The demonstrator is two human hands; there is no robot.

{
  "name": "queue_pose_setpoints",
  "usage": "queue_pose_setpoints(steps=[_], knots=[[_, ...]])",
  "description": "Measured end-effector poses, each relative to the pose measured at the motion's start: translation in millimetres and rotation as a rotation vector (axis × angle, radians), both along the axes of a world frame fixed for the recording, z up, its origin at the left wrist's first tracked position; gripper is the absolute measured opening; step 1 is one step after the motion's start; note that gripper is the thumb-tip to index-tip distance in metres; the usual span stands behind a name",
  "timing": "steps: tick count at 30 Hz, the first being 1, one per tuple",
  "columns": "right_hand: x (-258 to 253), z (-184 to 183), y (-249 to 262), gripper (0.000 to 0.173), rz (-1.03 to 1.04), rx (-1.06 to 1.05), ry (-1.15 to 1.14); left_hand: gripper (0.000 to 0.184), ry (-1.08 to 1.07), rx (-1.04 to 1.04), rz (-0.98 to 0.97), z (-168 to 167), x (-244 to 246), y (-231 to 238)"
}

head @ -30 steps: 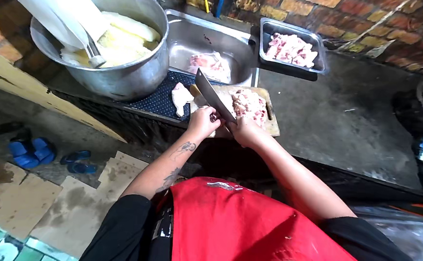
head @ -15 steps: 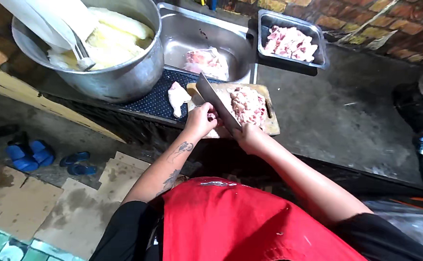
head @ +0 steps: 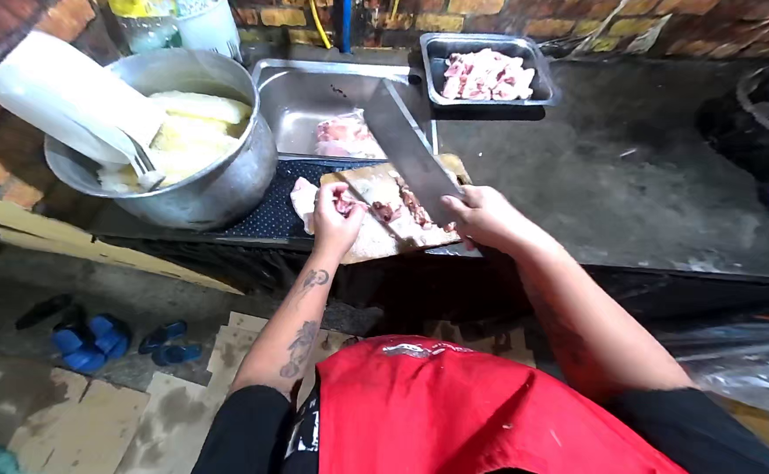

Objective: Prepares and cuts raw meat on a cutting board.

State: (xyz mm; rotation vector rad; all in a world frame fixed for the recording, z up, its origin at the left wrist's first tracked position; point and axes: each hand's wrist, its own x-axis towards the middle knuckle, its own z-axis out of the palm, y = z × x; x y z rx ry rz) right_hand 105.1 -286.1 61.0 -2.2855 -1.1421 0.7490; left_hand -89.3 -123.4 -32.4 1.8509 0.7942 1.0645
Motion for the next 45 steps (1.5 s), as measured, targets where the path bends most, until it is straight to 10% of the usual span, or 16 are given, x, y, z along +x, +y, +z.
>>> queue_pose_setpoints(steps=[4,9,17,22,27,34,41,45], knots=[[-1.5,24.5,-89.1,0.037,-0.277,0.070,0.050,0.070,0.567,0.154,-0.274,12.0,41.4,4.3],[-19.6,11.4,-198.7,0.036,-0.599,0.205,0.083,0.037,0.843,0.205,-0.396,22.3,70.5,7.0],[-52.2,5.5,-263.0,0.031,-1.143,0.241,0.208,0.054,0.319,-0.091,-0.458,135.1,203.2,53.6],[-46.9,-6.3,-261.6,0.029,-1.133,0.264,0.224,0.062,0.373,0.190,-0.274,219.3,233.8,33.9],[-35.4,-17.0,-247.7,0.025,-0.881,0.232,0.149,0.033,0.572,0.453,-0.297,187.5,117.5,29.8],[-17.8,-6.2,-198.8,0.040,-0.520,0.197,0.128,0.033,0.948,-0.078,0.114,84.9,-47.1,64.7],[-14.8,-16.2,-143.5,0.033,-0.280,0.359,0.173,0.086,0.844,-0.249,0.312,30.5,-27.9,47.8],[-25.7,-18.5,-133.1,0.029,-0.231,0.350,0.192,0.078,0.886,-0.270,0.292,39.0,-11.5,44.9]])
